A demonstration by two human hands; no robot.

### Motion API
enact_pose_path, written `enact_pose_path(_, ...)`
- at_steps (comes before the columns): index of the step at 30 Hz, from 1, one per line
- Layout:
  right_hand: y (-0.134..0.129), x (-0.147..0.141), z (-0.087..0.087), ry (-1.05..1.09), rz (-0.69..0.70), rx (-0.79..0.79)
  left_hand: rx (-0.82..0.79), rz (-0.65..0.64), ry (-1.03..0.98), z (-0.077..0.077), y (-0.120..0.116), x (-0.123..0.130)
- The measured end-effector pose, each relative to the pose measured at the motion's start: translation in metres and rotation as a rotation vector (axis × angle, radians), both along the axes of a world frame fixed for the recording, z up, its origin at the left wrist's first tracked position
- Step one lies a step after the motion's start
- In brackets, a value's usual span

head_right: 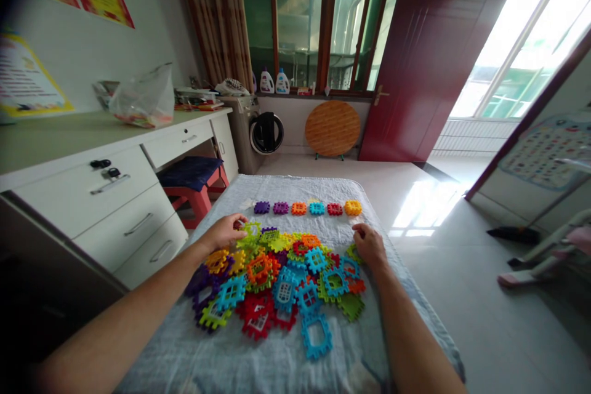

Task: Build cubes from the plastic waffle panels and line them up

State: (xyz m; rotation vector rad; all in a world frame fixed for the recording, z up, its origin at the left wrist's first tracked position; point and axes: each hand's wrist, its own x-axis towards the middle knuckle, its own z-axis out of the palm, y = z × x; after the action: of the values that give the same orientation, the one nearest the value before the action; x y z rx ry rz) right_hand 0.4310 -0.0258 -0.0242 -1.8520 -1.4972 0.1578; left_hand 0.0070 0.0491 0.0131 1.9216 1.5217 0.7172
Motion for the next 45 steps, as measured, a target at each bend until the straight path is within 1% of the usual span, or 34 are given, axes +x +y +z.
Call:
enact_pose_path(2, -0.001, -0.001, 0.001, 0.002, -0.004, 0.0, 0.002, -0.002, -0.013, 0.0, 0.001, 0.0)
enact_pose_path(4, -0.001, -0.002, 0.002, 0.01, -0.002, -0.003, 0.06, 0.011, -0.009, 0.002, 0.0, -0.004)
enact_pose_path(6, -0.001, -0.001, 0.001, 0.022, 0.005, -0.01, 0.208, 0.05, 0.055, 0.004, -0.002, -0.009)
enact_pose_path(8, -0.001, -0.001, 0.001, 0.031, 0.011, -0.014, 0.382, 0.077, 0.185, 0.005, -0.004, -0.014)
enact_pose_path(9, 0.0, 0.0, 0.0, 0.032, 0.011, -0.014, 0.434, 0.065, 0.255, 0.005, -0.005, -0.017)
enact_pose_path(10, 0.0, 0.0, 0.0, 0.032, 0.009, -0.013, 0.448, 0.024, 0.319, 0.004, -0.005, -0.02)
enact_pose_path(12, 0.0, 0.001, -0.001, 0.027, 0.005, -0.004, 0.379, -0.109, 0.402, 0.002, -0.006, -0.027)
enact_pose_path(14, 0.0, 0.001, -0.001, 0.023, 0.007, 0.001, 0.26, -0.231, 0.418, 0.002, -0.005, -0.034)
enact_pose_path(16, 0.0, 0.001, -0.001, 0.019, 0.009, 0.0, 0.19, -0.267, 0.369, 0.005, -0.003, -0.041)
enact_pose_path(19, 0.001, 0.001, -0.001, 0.014, 0.009, -0.009, 0.184, -0.201, 0.283, 0.01, 0.003, -0.049)
enact_pose_path(21, 0.001, 0.002, -0.001, 0.01, 0.008, -0.019, 0.158, -0.132, 0.314, 0.009, 0.007, -0.052)
enact_pose_path(23, 0.001, 0.003, -0.001, 0.008, 0.007, -0.028, 0.105, -0.079, 0.376, 0.004, 0.012, -0.052)
enact_pose_path(26, 0.0, 0.004, -0.001, 0.005, 0.003, -0.033, 0.054, -0.038, 0.418, -0.002, 0.016, -0.052)
enact_pose_path(28, 0.0, 0.004, -0.002, 0.002, 0.003, -0.036, 0.04, -0.008, 0.422, -0.003, 0.018, -0.053)
enact_pose_path(30, 0.001, 0.005, -0.002, -0.003, 0.003, -0.045, 0.027, 0.041, 0.425, -0.001, 0.018, -0.051)
enact_pose_path(34, 0.002, 0.005, -0.004, -0.019, 0.005, -0.062, 0.031, 0.142, 0.454, 0.005, 0.014, -0.033)
enact_pose_path(39, 0.002, 0.004, -0.003, -0.01, 0.013, -0.048, -0.016, 0.198, 0.578, 0.006, 0.005, -0.003)
enact_pose_path(45, 0.001, 0.003, 0.0, -0.014, 0.026, -0.066, -0.064, 0.219, 0.683, 0.008, 0.006, 0.007)
